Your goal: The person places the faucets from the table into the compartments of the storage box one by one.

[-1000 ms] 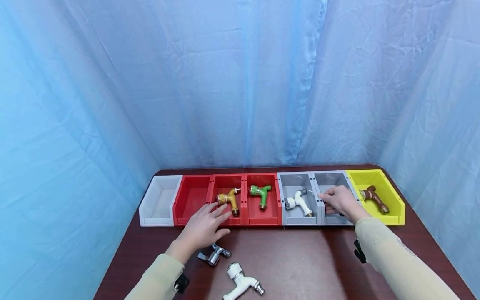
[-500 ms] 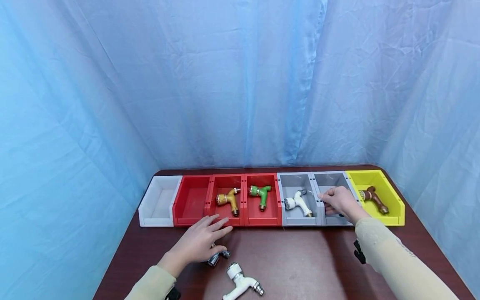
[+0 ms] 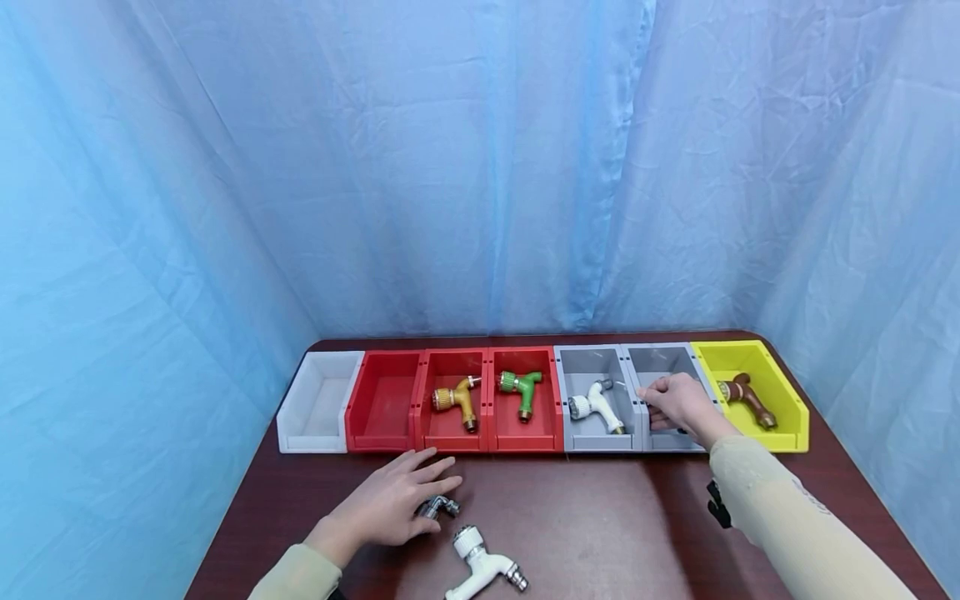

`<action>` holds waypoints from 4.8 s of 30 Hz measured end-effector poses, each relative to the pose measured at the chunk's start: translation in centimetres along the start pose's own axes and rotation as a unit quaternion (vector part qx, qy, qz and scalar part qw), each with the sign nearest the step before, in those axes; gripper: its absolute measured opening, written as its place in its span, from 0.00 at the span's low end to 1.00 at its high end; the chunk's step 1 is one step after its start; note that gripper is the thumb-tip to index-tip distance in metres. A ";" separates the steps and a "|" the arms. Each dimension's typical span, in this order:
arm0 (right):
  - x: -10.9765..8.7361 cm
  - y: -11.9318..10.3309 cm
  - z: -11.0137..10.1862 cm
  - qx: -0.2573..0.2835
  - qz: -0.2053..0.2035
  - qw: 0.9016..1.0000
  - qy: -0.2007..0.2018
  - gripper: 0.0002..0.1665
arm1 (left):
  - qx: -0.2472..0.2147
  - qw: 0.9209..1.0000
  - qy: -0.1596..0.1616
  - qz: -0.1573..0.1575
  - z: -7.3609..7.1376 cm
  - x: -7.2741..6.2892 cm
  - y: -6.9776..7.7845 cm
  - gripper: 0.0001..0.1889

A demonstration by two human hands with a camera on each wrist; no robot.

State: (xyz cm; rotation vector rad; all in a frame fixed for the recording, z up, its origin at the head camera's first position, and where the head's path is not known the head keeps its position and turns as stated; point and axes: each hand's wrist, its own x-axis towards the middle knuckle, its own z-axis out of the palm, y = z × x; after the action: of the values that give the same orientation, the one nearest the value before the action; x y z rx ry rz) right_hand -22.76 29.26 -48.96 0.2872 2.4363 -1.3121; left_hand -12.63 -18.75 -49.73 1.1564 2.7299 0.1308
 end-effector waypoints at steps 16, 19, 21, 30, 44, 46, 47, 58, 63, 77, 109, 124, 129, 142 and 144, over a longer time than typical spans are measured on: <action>-0.1 -0.1 -0.2 -0.007 0.001 1.000 0.004 0.19 | -0.031 0.998 -0.053 0.024 1.4 -0.6 -0.4 0.35; -0.2 -0.1 -0.1 -0.008 0.000 1.000 0.004 0.19 | -0.029 0.998 -0.058 0.027 1.6 -0.7 -0.4 0.33; -0.2 -0.1 0.0 -0.008 0.001 1.000 0.005 0.19 | -0.023 0.998 -0.059 0.030 1.8 -0.8 -0.4 0.32; -0.1 0.0 0.1 -0.008 -0.001 1.000 0.005 0.19 | -0.022 0.997 -0.065 0.023 2.2 -0.8 -0.5 0.36; -0.1 0.0 -0.1 -0.004 -0.005 1.000 0.007 0.20 | 0.022 0.998 -0.033 0.046 2.2 -0.7 -0.8 0.37; -0.1 0.1 -0.1 -0.005 -0.005 1.000 0.005 0.20 | 0.036 0.998 -0.018 0.053 2.3 -0.7 -0.8 0.36; -0.1 0.0 -0.1 -0.004 -0.003 1.000 0.006 0.20 | 0.043 0.997 -0.009 0.058 2.4 -0.7 -0.8 0.36; -0.2 0.0 0.0 -0.007 -0.006 1.000 0.004 0.20 | 0.081 0.993 0.069 0.053 2.1 -0.9 -1.2 0.33; -0.2 -0.1 0.0 -0.006 -0.004 1.000 0.004 0.20 | 0.082 0.993 0.072 0.038 1.3 -1.0 -1.5 0.36; -0.3 0.0 0.0 -0.012 0.005 1.000 0.007 0.22 | 0.113 0.981 0.159 0.001 -0.7 -0.7 -2.9 0.41; -0.3 0.0 0.0 -0.018 0.010 1.000 0.007 0.24 | 0.110 0.968 0.196 -0.113 -2.7 0.6 -6.9 0.43; 0.1 0.0 0.0 -0.013 0.021 1.000 0.003 0.25 | 0.077 0.970 0.174 -0.151 -3.0 1.1 -8.2 0.39; 0.1 0.0 0.1 -0.015 0.020 1.000 0.005 0.24 | 0.076 0.970 0.171 -0.155 -2.9 1.2 -8.5 0.37; -0.3 0.0 0.2 -0.021 0.011 1.000 0.007 0.24 | 0.057 0.970 0.158 -0.178 -2.6 1.5 -8.8 0.37; -0.3 0.0 0.2 -0.022 0.011 1.000 0.008 0.23 | 0.047 0.971 0.148 -0.183 -2.6 1.5 -8.8 0.36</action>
State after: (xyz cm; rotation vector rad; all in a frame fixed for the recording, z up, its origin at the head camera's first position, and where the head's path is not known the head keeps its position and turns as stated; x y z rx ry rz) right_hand -22.47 29.10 -48.97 0.3129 2.4637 -1.2502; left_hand -20.39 -23.81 -48.70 0.6766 3.1911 0.1331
